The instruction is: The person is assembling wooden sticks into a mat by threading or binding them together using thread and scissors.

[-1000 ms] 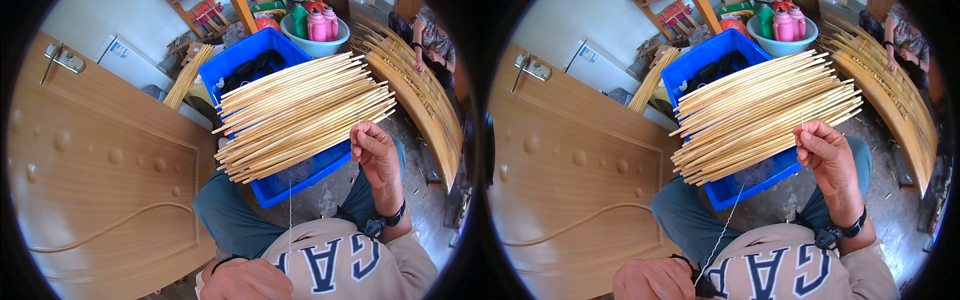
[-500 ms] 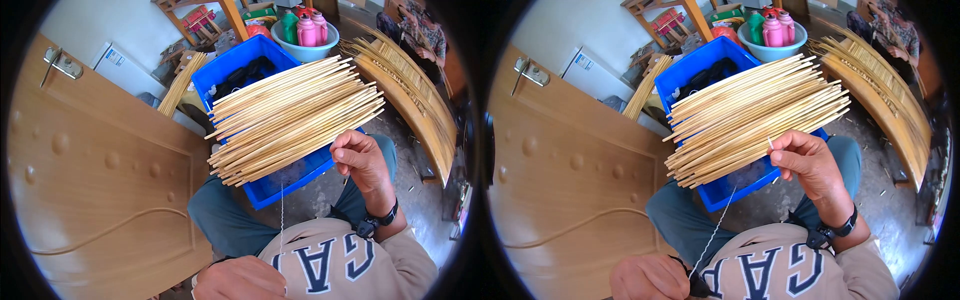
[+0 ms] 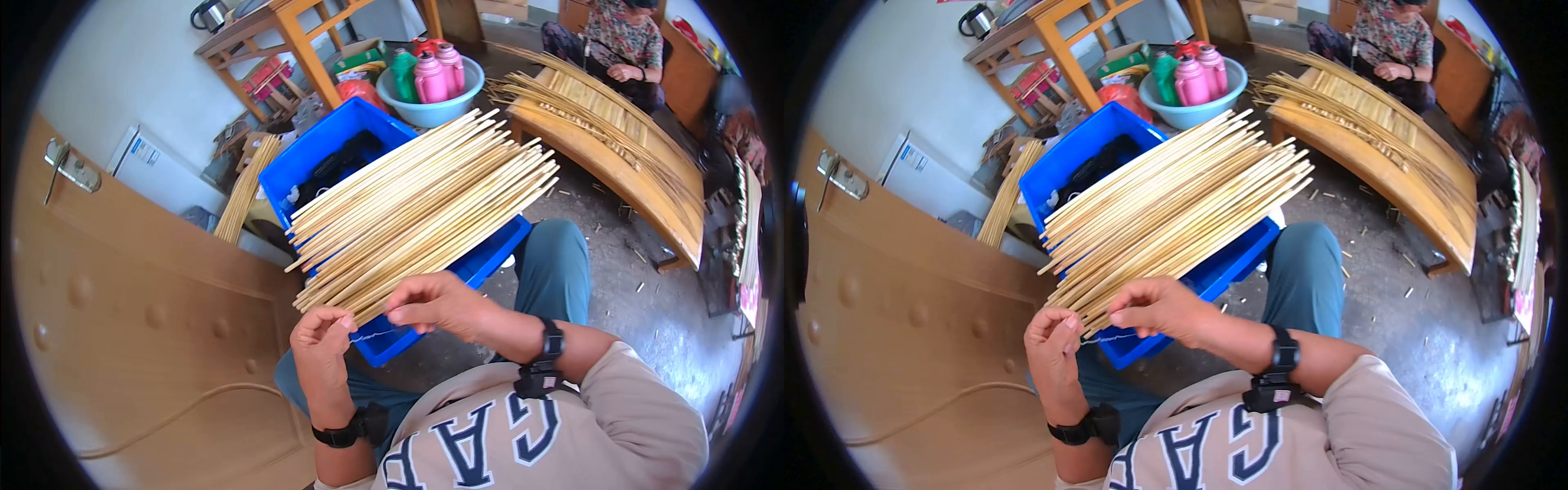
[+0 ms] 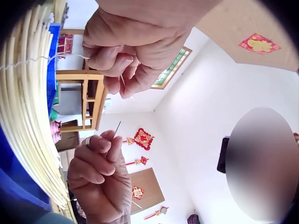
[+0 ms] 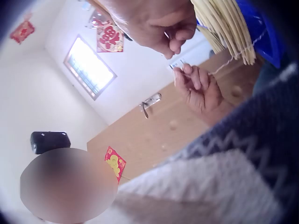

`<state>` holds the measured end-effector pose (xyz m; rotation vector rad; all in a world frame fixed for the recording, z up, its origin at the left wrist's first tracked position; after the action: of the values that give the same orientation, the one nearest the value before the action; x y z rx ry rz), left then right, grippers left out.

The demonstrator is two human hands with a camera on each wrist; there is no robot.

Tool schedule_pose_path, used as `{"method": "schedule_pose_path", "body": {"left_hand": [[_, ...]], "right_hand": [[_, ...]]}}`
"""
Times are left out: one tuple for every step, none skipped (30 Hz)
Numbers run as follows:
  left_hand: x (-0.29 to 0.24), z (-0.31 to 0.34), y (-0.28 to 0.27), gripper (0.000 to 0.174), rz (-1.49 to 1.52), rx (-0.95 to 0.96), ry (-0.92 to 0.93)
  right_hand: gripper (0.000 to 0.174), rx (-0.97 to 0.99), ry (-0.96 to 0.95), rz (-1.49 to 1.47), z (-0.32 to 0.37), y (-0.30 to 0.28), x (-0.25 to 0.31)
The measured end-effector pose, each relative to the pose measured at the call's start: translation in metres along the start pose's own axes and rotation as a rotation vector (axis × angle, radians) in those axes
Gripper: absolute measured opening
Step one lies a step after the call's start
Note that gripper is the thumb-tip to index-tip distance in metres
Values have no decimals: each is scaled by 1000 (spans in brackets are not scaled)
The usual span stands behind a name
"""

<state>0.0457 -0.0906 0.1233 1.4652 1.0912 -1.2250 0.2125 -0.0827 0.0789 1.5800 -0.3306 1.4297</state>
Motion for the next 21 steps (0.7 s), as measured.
{"method": "schedule_pose_path", "body": {"left_hand": [[14,2,-6,2,58,-25,-59],[25,6,-10,3,116,-50,-119],[31,8,-8,3,121,-35,-119],[36,12,-8,2,66,-44,-148],[41,16,-6,2,10,-53,-178],[45,19,-3,3,1,-46,-178],[50,21,0,3,5,-29,-184],[52,23,2,3,1,-52,-162],[54,24,3,3,-1,-74,-138],[55,24,7,3,5,-58,-140],[55,25,8,3,14,-75,-142],[54,25,8,3,23,-94,-142],[55,24,8,3,25,-84,-142],[55,23,8,2,18,-68,-118],[54,21,9,2,11,-54,-94],[53,21,11,2,12,-49,-94],[51,21,13,2,-42,-32,-99],[49,21,15,1,-97,-18,-105],[47,22,15,1,-98,-20,-106],[46,22,17,2,-130,16,-122],[46,23,19,4,-161,51,-139]], "right_hand": [[14,32,-35,-47,-5,5,-5],[16,64,-70,-93,-10,10,-9],[16,50,-76,-90,-14,10,-14],[19,92,-81,-67,-18,13,-19],[22,134,-86,-47,-20,17,-22],[22,117,-89,-48,-21,19,-24],[20,127,-107,62,-21,21,-23],[17,134,-125,171,-21,23,-23],[17,114,-127,172,-19,21,-24],[16,92,-157,233,-17,19,-21],[15,70,-186,293,-15,18,-19],[13,15,-235,331,-13,16,-14],[13,6,-238,334,-12,14,-14],[13,-32,-328,474,-10,13,-9],[13,-69,-416,615,-6,13,-3],[13,-74,-417,616,-4,12,-2],[13,-92,-434,675,-2,13,2],[13,-108,-451,732,0,13,4],[13,-105,-450,730,1,12,5],[12,-80,-422,792,1,12,3],[12,-53,-393,852,2,12,2]]}}
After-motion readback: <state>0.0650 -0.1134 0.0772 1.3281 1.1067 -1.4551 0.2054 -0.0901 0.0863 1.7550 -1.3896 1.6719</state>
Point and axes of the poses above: each hand's wrist, its own z-axis away from the middle knuckle, its own y-axis out of the palm, x = y × z, the point moved 6 cm from there along -z, towards the middle knuckle, and after that the axes turned 14 degrees about x, right-handed, at the moved point
